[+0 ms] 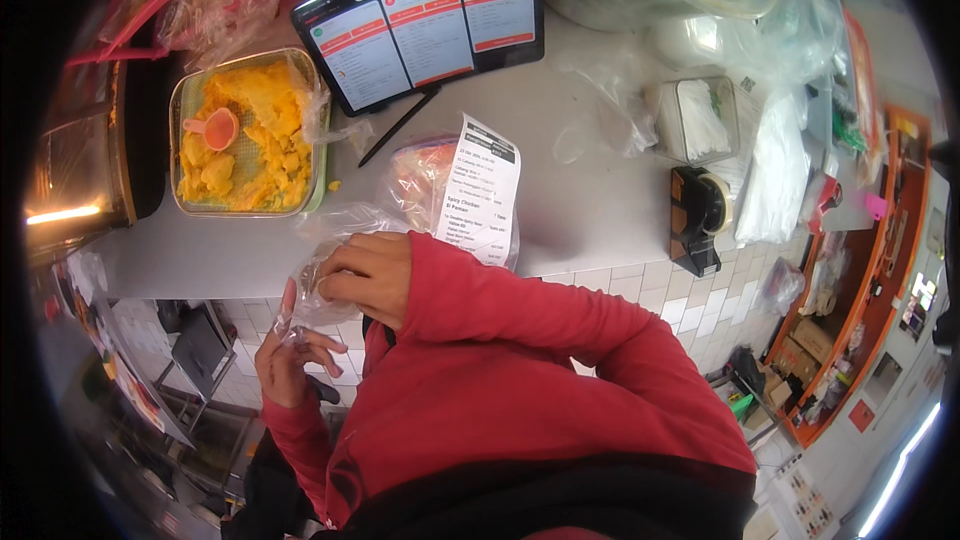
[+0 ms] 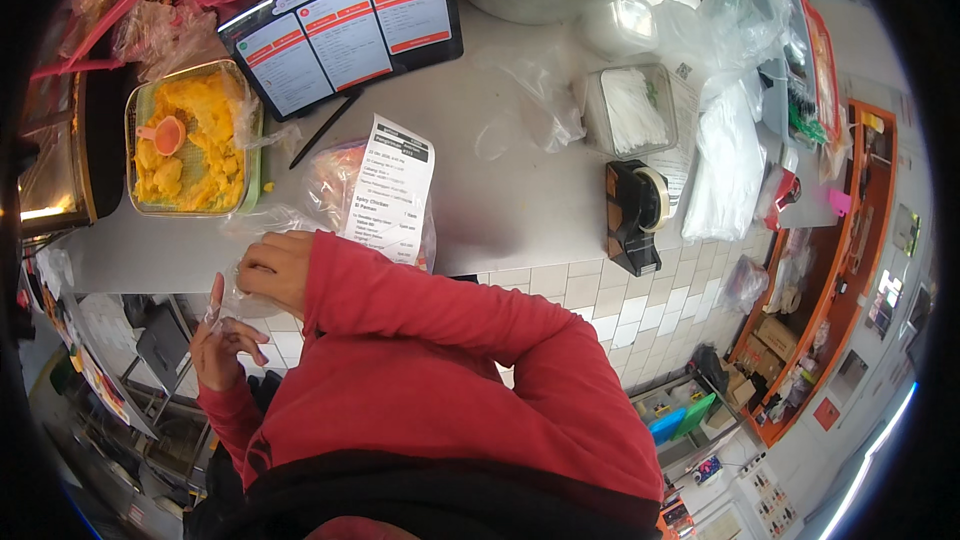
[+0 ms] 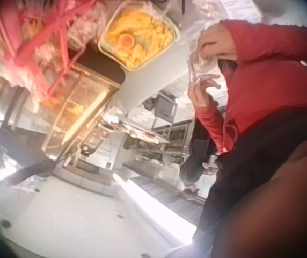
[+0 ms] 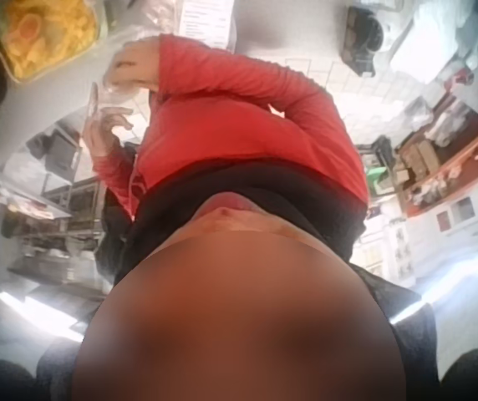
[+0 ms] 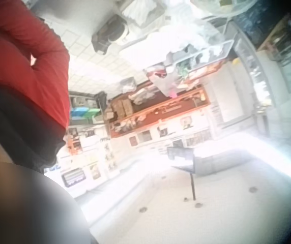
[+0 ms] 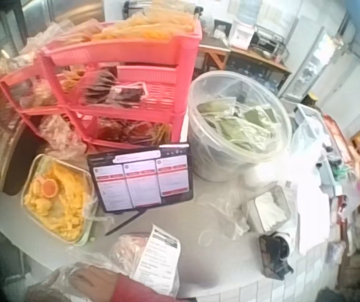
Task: The person reviews a printed receipt, then packs a box of fried chicken and a plastic bag into a larger plastic bag. They then prepare a drink by dispensing tea into a cup, adding ice, sealing the cup, and placing it into a plastic bag. The person handles a receipt, food box, plastic bags, a cup, and ice.
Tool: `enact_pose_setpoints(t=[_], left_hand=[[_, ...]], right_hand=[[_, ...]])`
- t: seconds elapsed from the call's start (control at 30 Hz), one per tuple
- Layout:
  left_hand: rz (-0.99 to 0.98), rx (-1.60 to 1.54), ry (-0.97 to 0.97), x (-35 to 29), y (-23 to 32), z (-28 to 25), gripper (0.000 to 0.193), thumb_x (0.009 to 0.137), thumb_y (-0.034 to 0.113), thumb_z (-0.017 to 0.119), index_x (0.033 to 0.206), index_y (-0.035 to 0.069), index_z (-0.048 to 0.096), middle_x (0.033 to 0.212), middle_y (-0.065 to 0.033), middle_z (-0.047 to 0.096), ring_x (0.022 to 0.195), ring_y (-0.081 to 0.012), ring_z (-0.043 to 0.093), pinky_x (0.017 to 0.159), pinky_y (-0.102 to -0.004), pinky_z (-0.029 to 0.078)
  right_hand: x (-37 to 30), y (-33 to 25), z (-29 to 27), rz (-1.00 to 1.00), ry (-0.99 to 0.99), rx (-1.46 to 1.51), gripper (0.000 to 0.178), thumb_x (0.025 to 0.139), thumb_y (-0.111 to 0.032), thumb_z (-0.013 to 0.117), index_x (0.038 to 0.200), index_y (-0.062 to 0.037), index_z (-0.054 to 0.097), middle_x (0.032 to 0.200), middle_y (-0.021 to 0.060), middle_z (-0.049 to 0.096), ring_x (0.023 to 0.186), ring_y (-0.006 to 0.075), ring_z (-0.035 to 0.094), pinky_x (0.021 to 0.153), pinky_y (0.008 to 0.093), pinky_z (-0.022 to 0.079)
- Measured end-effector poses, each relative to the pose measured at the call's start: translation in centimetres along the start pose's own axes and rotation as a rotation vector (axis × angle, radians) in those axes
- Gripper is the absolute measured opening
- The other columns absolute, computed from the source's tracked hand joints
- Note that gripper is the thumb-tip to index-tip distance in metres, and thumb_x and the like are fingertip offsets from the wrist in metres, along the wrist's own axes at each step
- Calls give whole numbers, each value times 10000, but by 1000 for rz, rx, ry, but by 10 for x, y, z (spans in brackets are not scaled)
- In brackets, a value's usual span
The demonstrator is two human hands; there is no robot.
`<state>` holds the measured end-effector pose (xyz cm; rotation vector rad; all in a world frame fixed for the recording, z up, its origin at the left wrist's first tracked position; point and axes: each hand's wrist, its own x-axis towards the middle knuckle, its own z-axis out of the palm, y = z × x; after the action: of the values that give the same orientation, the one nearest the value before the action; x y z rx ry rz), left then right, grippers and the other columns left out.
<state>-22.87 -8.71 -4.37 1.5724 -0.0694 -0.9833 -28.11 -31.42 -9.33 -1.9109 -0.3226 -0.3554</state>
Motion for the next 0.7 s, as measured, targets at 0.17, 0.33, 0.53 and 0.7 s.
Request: enact_pose_setpoints(t=[0.17, 0.33, 0.53, 0.7], left_hand=[[-6, -42, 76, 8, -6, 21, 587, 975, 241, 366, 1409, -58, 109, 893, -232, 636, 463, -271, 615, 436, -303, 542], [-28, 119, -9, 16, -4, 20, 365, 928, 72, 425, 1240, -116, 414, 1032, -215, 579, 540, -263, 633, 472, -321, 574], [1, 22, 65, 13, -2, 35, 285, 898, 3, 440, 1152, -121, 470, 974, -190, 580, 684, -247, 643, 504, -322, 591], [0, 51, 123, 11, -5, 39, 264, 866, -31, 498, 1124, -88, 495, 971, -155, 568, 686, -200, 628, 538, -299, 593]], right_hand=[[4, -13, -14, 56, -102, 176, 260, 715, -38, 603, 968, -73, 559, 928, 60, 562, 889, 249, 543, 693, 331, 485], [3, -9, -9, 71, -77, 52, 231, 726, -50, 614, 951, -68, 565, 919, 56, 557, 847, 243, 548, 626, 308, 491], [-2, -9, 7, 72, 145, -136, 210, 694, -75, 637, 892, -74, 567, 916, 43, 554, 763, 228, 533, 581, 304, 471], [6, -11, 11, -15, 110, -187, 143, 691, -87, 650, 813, -74, 576, 923, 44, 549, 789, 243, 526, 655, 331, 455]])
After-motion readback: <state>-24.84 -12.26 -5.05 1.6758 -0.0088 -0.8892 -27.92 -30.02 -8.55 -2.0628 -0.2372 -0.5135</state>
